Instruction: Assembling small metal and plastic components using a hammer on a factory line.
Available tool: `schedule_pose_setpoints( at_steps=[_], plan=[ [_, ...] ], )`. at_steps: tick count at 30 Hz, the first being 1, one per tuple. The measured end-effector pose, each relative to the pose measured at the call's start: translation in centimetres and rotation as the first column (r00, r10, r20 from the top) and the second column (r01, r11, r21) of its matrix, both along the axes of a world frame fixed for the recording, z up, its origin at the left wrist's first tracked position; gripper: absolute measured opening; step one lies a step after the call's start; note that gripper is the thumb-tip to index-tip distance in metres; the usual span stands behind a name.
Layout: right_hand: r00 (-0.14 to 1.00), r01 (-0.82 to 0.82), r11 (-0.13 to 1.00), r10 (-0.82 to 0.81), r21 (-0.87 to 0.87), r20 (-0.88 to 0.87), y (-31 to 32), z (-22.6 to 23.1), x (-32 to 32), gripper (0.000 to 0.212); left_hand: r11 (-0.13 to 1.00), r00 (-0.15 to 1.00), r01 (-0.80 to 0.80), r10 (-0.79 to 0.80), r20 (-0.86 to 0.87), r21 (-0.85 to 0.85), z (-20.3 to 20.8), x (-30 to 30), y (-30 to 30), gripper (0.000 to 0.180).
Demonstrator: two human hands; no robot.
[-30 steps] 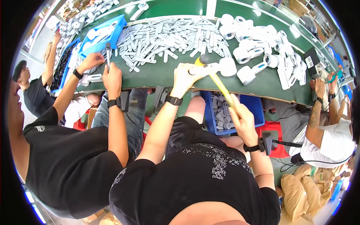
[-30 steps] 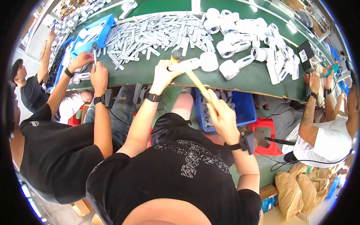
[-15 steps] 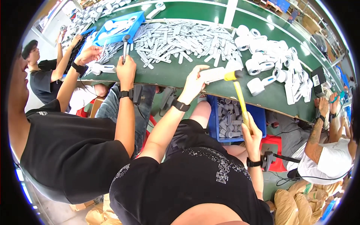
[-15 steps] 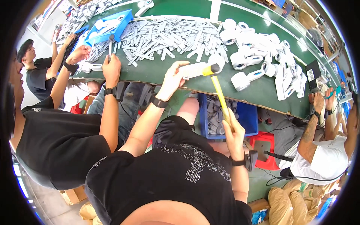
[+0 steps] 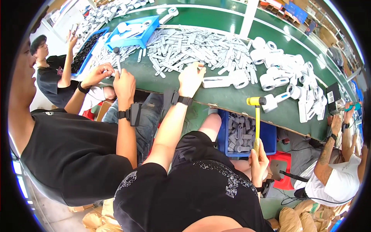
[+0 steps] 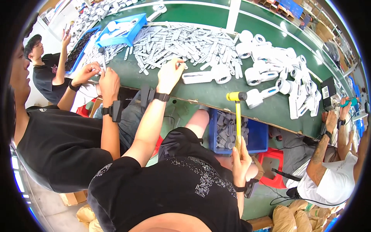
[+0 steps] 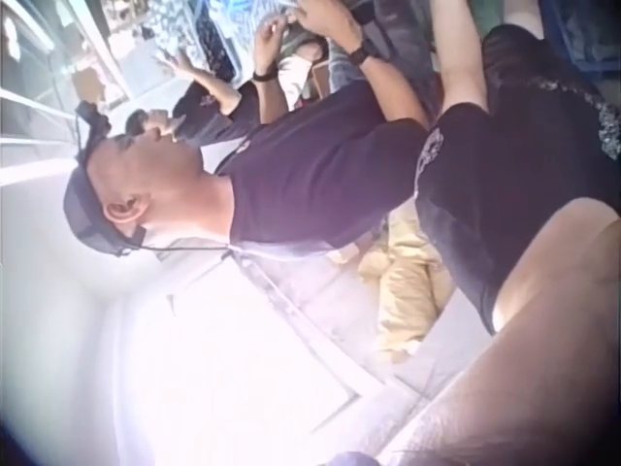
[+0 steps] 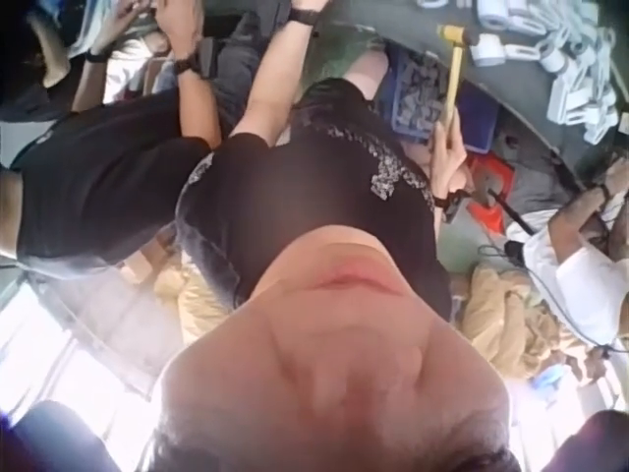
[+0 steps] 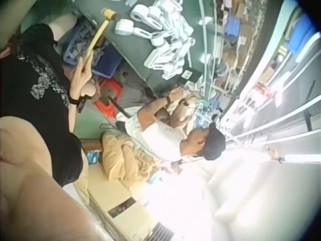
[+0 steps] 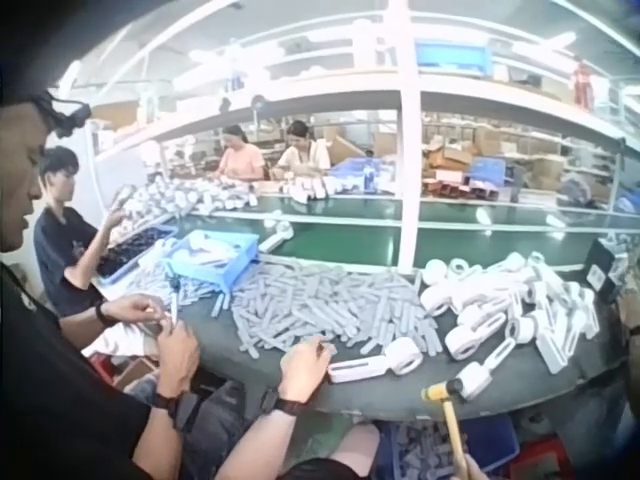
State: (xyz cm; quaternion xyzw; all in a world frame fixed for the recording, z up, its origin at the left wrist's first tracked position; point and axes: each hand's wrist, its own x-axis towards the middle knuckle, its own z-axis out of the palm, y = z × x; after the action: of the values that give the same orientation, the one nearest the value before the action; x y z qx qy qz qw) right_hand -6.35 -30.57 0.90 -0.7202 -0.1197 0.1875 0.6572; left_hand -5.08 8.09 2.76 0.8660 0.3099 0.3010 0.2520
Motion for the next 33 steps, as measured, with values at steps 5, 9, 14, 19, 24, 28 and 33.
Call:
schedule_pose_setpoints(
  at_steps=[5, 9, 14, 19, 24, 28, 33],
  plan=[
    [1.0, -0.017, 1.0, 0.017, 0.025, -0.005, 0.4, -0.5, 0.3, 0.049, 0.933, 0.987, -0.134, 0.095, 0.133, 0.334, -0.3, 3.6, 3.6, 0.02],
    [1.0, -0.007, 1.0, 0.007, 0.025, 0.002, 0.8, -1.1, 0.5, 0.049, 0.963, 0.996, 0.073, -0.083, 0.03, 0.259, -0.3, 4.7, 6.1, 0.03],
    [0.999, -0.011, 1.0, 0.011, 0.009, -0.041, 0.9, -1.1, 0.8, 0.05, 0.859, 0.972, 0.228, -0.171, -0.164, 0.458, -0.2, 4.8, 6.7, 0.027],
    [0.999, -0.026, 1.0, 0.026, 0.018, -0.046, 1.0, -0.8, 0.8, 0.051, 0.835, 0.976, 0.212, -0.201, -0.077, 0.508, -0.2, 4.3, 6.1, 0.024],
    [0.999, -0.01, 1.0, 0.009, -0.021, -0.037, 0.8, -0.7, 0.7, 0.051, 0.762, 0.965, 0.201, -0.261, 0.008, 0.615, 0.8, 4.8, 5.6, 0.016],
    [0.999, 0.008, 1.0, -0.007, 0.015, -0.045, 0.4, -1.0, 0.5, 0.051, 0.948, 0.859, 0.274, -0.317, 0.403, 0.162, 1.9, 5.0, 2.4, 0.01],
    [0.999, 0.004, 0.998, -0.001, 0.059, -0.042, -0.3, -1.3, 0.1, 0.052, 0.933, 0.85, 0.325, -0.361, 0.384, 0.156, 1.2, 3.1, -3.8, 0.007]
  ],
)
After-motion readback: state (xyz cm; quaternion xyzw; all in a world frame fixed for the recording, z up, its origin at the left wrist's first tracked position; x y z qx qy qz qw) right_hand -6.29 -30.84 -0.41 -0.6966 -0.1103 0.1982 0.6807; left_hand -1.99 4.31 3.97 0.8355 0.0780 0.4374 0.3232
